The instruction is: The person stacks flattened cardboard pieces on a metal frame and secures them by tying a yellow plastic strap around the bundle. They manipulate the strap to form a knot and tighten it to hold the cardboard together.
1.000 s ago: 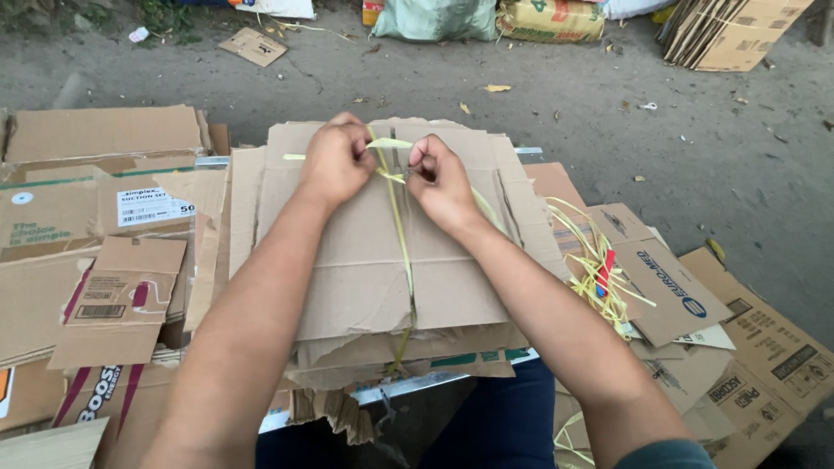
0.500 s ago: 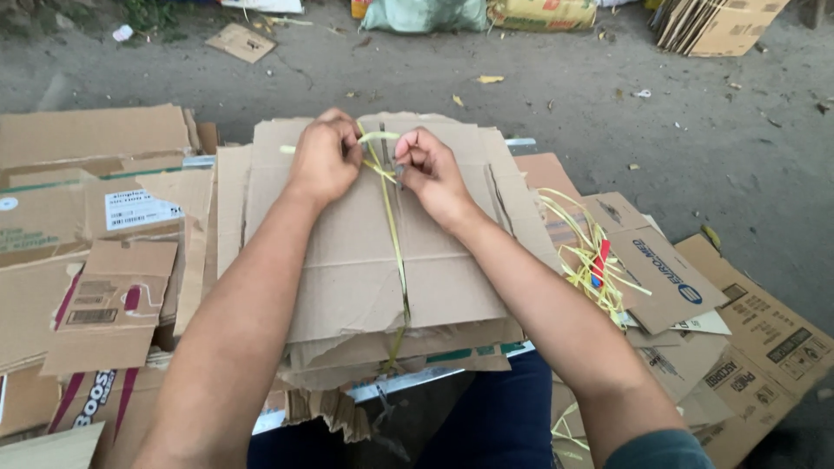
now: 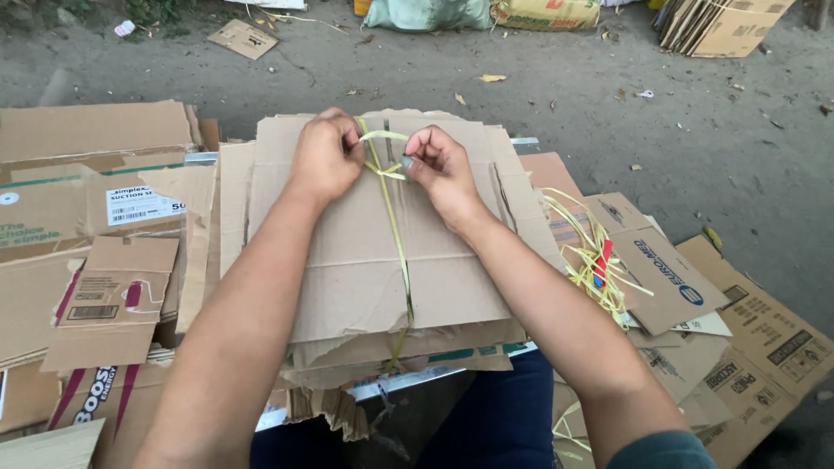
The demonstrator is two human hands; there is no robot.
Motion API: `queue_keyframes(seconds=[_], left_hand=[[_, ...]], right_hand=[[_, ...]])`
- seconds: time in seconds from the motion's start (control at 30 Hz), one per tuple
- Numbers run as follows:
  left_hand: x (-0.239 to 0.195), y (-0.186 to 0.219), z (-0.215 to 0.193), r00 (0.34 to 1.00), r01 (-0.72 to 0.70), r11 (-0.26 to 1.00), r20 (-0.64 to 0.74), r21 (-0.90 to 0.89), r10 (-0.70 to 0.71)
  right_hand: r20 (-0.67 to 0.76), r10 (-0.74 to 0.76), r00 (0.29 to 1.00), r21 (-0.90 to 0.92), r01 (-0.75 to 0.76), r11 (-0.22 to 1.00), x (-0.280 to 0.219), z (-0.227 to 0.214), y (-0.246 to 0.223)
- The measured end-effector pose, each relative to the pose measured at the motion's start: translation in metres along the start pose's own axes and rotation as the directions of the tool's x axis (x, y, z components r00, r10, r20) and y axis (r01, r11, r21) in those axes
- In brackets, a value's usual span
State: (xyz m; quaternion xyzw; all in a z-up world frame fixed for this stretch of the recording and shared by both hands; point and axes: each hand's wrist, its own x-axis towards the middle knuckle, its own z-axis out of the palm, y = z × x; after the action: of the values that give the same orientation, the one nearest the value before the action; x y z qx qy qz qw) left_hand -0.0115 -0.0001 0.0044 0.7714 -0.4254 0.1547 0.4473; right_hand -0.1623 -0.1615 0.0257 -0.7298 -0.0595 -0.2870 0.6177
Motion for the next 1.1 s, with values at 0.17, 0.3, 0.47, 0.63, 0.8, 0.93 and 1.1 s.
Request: queue_keyframes(seconds=[0.17, 0.3, 0.47, 0.63, 0.8, 0.93, 1.1], left_hand=[[0.002, 0.004, -0.003, 1.000, 0.014, 1.000, 0.008, 0.008, -0.014], [0.002, 0.010, -0.003, 0.999, 0.029, 0.999, 0.030, 0.034, -0.030], [0.004, 0.015, -0.004, 0.998, 0.064, 0.997, 0.023, 0.051, -0.065], [0.002, 0.013, -0.006, 0.998, 0.055, 0.996, -0.018, 0.063, -0.054], [0.002, 0.010, -0.005, 0.999, 0.012, 0.997, -0.037, -0.070, -0.015], [-0.001, 0.011, -0.008, 0.999, 0.011, 0.988, -0.035, -0.152, -0.016], [-0.002, 0.018, -0.016, 0.992, -0.121, 0.975, -0.067, -0.188, 0.110]], right_hand=[[-0.038, 0.024, 0.999, -0.101, -0.028, 0.995, -0.003, 0.001, 0.003], [-0.037, 0.056, 0.998, -0.277, -0.064, 0.959, 0.000, 0.003, 0.002], [-0.033, 0.094, 0.995, -0.429, -0.099, 0.898, -0.004, 0.008, -0.011], [-0.031, 0.100, 0.994, -0.327, -0.105, 0.939, -0.007, 0.005, -0.008], [0.075, 0.114, 0.991, -0.621, -0.043, 0.782, -0.013, 0.012, -0.025], [0.057, 0.226, 0.972, -0.764, -0.104, 0.637, -0.004, 0.017, -0.018], [-0.027, 0.228, 0.973, -0.722, -0.176, 0.669, 0.002, 0.022, -0.004]])
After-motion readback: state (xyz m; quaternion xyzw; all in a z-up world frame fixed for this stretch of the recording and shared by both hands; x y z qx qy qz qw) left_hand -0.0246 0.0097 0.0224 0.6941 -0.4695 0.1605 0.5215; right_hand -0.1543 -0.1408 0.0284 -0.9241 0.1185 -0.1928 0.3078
